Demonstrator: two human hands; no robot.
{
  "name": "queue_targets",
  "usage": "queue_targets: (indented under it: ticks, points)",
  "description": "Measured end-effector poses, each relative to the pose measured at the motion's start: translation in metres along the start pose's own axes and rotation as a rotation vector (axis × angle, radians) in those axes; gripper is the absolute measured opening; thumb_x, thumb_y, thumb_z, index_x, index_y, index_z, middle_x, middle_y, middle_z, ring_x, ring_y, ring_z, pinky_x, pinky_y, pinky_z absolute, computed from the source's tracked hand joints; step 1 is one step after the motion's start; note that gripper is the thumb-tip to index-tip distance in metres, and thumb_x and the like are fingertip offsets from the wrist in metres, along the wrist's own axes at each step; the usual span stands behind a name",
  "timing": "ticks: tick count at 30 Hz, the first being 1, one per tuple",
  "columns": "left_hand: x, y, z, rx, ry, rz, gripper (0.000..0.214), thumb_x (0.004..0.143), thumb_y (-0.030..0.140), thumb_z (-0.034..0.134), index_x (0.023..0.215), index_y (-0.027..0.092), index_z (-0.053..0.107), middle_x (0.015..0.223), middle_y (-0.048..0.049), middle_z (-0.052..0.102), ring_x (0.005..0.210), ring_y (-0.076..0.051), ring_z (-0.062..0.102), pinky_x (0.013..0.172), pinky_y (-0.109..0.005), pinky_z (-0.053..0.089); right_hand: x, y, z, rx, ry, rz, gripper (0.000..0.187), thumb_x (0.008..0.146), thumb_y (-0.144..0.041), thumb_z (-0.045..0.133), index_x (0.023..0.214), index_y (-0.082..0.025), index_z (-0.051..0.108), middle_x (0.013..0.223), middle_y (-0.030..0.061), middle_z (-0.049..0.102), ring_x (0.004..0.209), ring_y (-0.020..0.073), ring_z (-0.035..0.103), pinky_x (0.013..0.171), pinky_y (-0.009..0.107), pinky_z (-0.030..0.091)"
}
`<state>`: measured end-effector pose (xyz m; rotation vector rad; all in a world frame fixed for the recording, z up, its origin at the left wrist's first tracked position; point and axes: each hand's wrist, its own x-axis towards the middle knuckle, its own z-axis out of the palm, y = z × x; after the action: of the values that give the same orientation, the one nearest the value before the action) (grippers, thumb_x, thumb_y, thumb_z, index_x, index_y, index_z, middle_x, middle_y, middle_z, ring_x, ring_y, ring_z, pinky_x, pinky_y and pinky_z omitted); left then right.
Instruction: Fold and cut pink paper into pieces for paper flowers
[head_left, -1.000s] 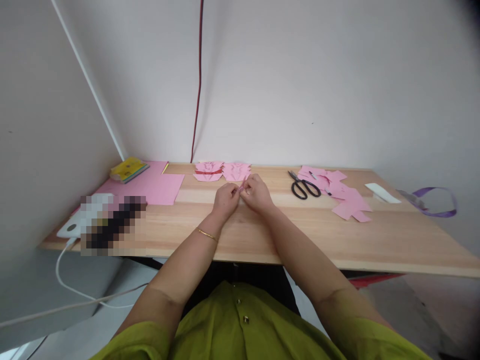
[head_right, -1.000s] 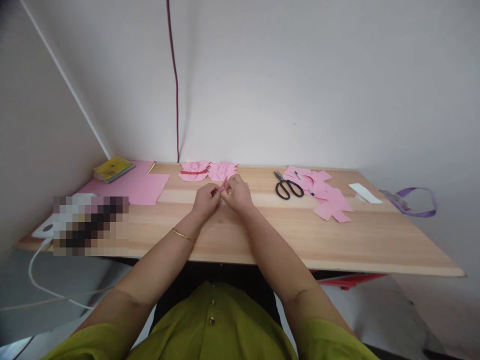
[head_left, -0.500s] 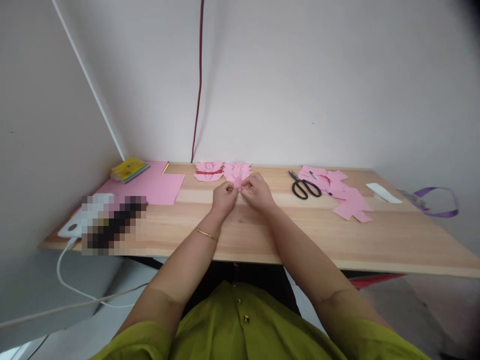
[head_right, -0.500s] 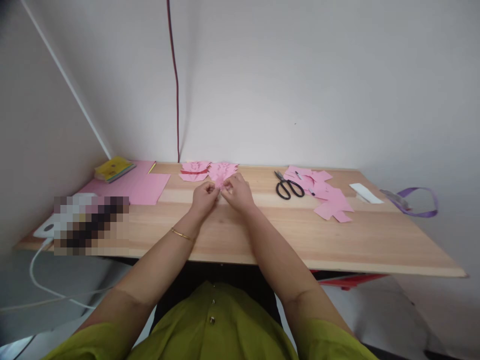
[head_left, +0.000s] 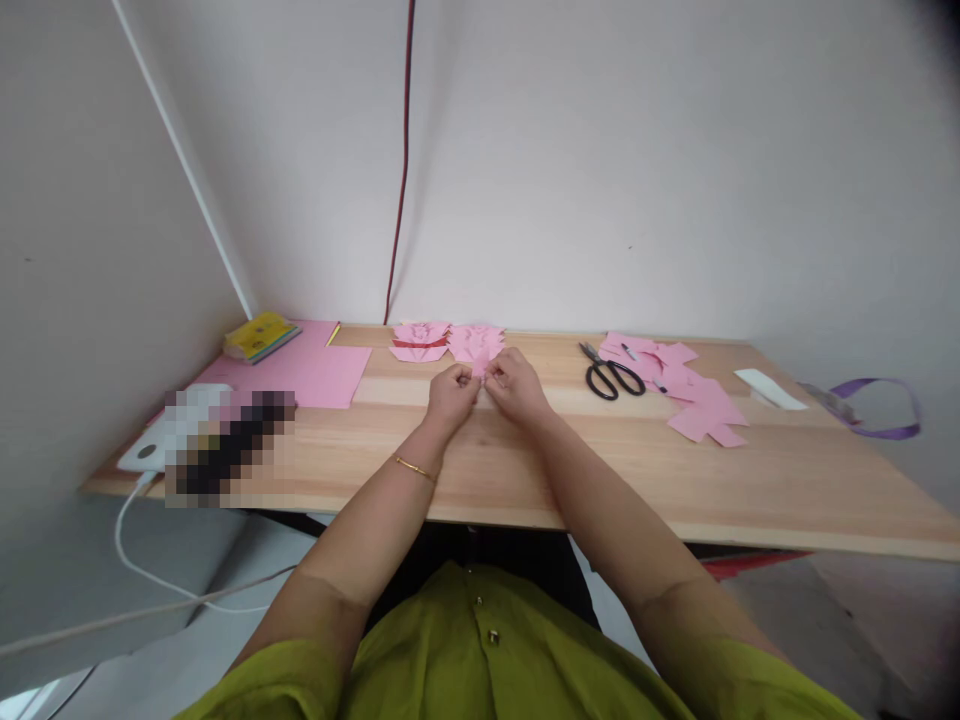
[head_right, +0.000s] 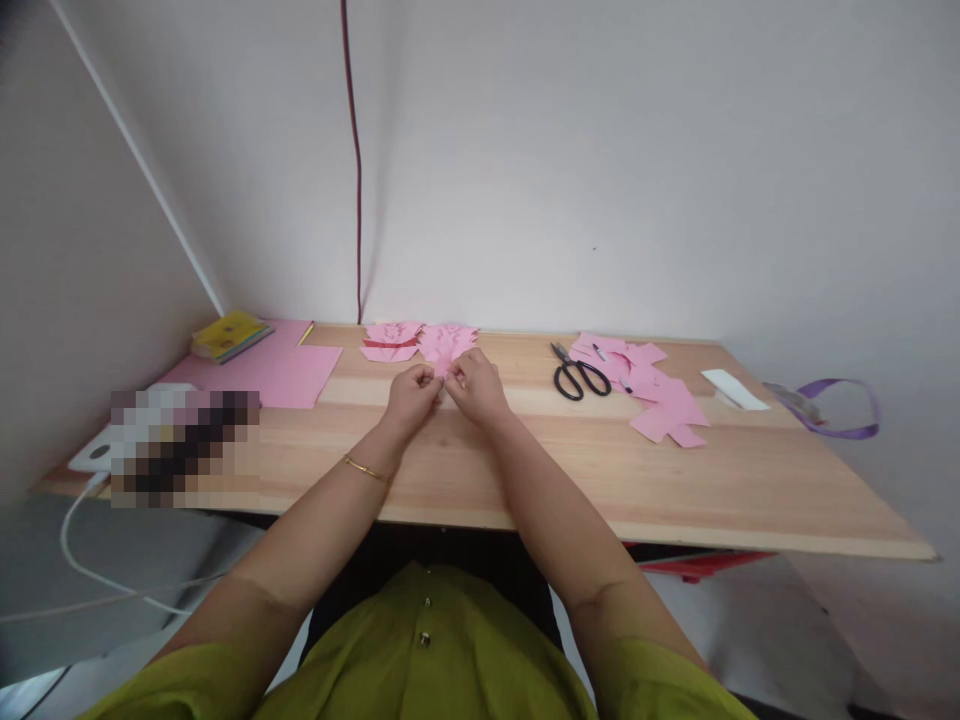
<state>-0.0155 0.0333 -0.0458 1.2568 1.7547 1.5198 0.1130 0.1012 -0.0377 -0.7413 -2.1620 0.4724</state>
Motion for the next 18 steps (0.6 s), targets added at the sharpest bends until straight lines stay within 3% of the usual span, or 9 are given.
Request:
queue_targets:
  ticks: [13, 18]
  points:
    - [0.0047, -0.0097, 0.0037, -0.238, 0.019, -0.053, 0.014, 0.067, 0.028, 0.064, 0.064, 0.017, 0.055, 0.046, 0.0051, 0.052, 0.045, -0.009, 0.050, 0.049, -0.021, 0.039, -0.0002, -0.0006, -0.0025, -0.007, 0.012, -0.084, 0.011, 0.079, -0.025, 0.056, 0.084, -0.019, 0.063, 0.088, 0.0074, 0.058, 0.088, 0.0201, 0.055, 0.080, 0.034, 0.043]
    - [0.0050, -0.0032, 0.0032, -0.438, 0.006, -0.073, 0.016, 0.065, 0.027, 0.066, 0.065, 0.016, 0.054, 0.047, 0.0053, 0.051, 0.045, -0.008, 0.049, 0.051, -0.021, 0.043, 0.0017, -0.0070, -0.0069, 0.069, 0.198, -0.039, 0.015, 0.078, -0.023, 0.053, 0.089, -0.018, 0.062, 0.093, 0.0095, 0.057, 0.089, 0.0200, 0.054, 0.082, 0.035, 0.045]
